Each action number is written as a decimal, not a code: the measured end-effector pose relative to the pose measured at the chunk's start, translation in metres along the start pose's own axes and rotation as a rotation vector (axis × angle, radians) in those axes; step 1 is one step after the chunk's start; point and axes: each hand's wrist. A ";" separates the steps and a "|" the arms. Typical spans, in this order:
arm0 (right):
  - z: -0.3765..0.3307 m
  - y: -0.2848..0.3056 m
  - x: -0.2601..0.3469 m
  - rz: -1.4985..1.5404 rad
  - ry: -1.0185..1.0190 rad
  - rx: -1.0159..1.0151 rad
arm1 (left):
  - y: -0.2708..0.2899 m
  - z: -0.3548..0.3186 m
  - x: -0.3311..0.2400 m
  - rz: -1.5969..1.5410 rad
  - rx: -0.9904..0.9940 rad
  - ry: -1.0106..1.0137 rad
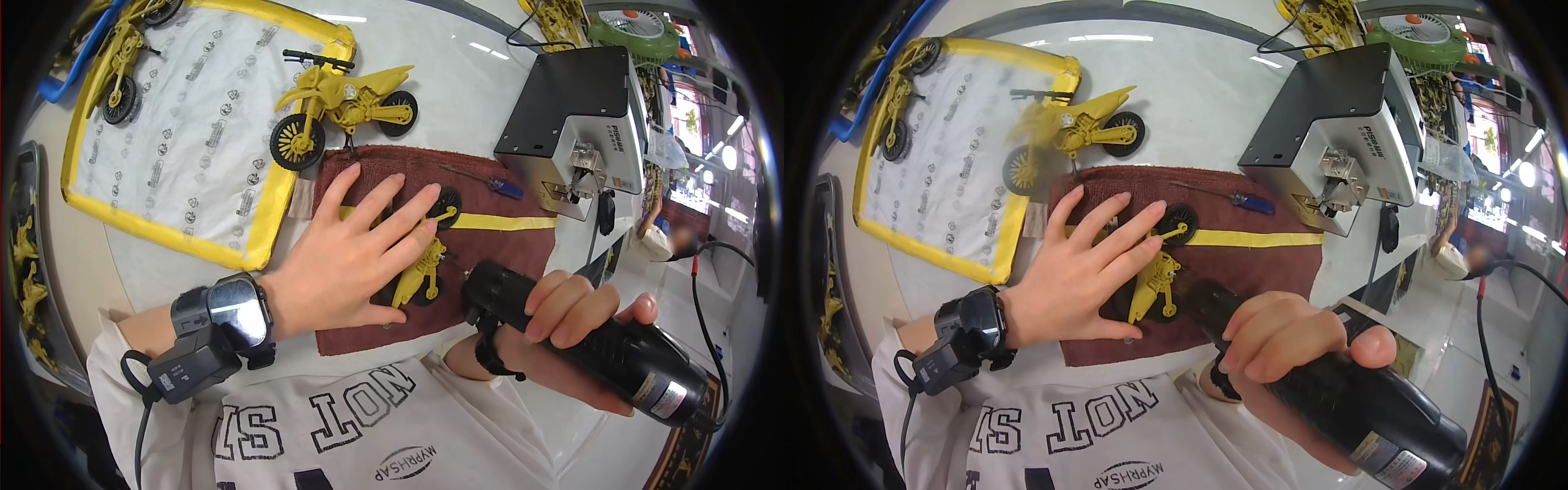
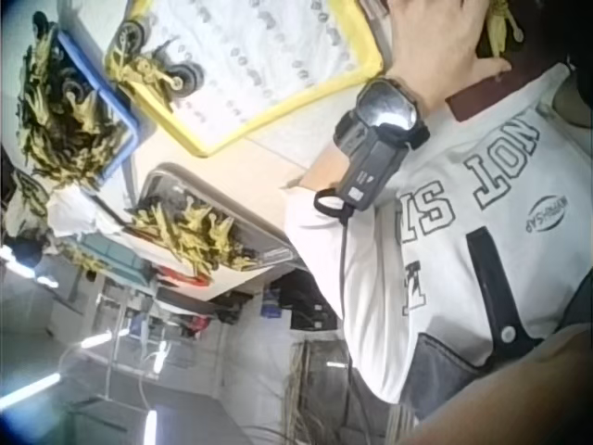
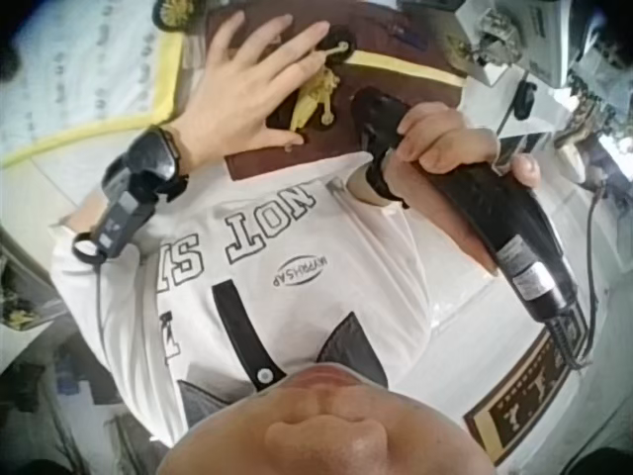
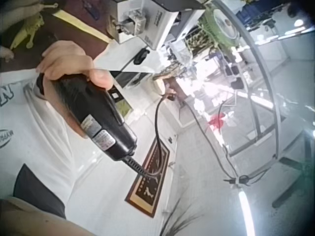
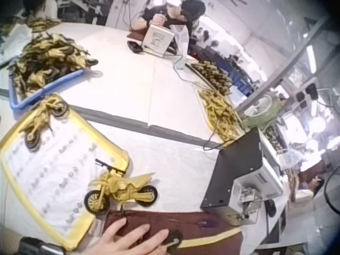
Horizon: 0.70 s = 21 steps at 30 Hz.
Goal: Assembling plastic toy motorcycles using a heat gun and a screwdriver at a workstation.
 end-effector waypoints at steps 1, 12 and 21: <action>-0.003 -0.001 0.000 0.030 -0.019 -0.011 | -0.001 -0.002 0.004 0.000 -0.007 0.001; -0.002 -0.009 -0.007 -0.016 0.104 -0.126 | 0.000 0.001 -0.003 -0.004 0.009 0.023; -0.004 -0.006 0.001 -0.073 -0.004 -0.038 | 0.001 0.003 -0.003 0.004 0.033 0.025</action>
Point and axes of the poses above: each hand's wrist, its own z-axis towards the middle knuckle, its own y-axis out of the back of the hand, x = y × z, and after that the axes turned 4 degrees about x, right-handed
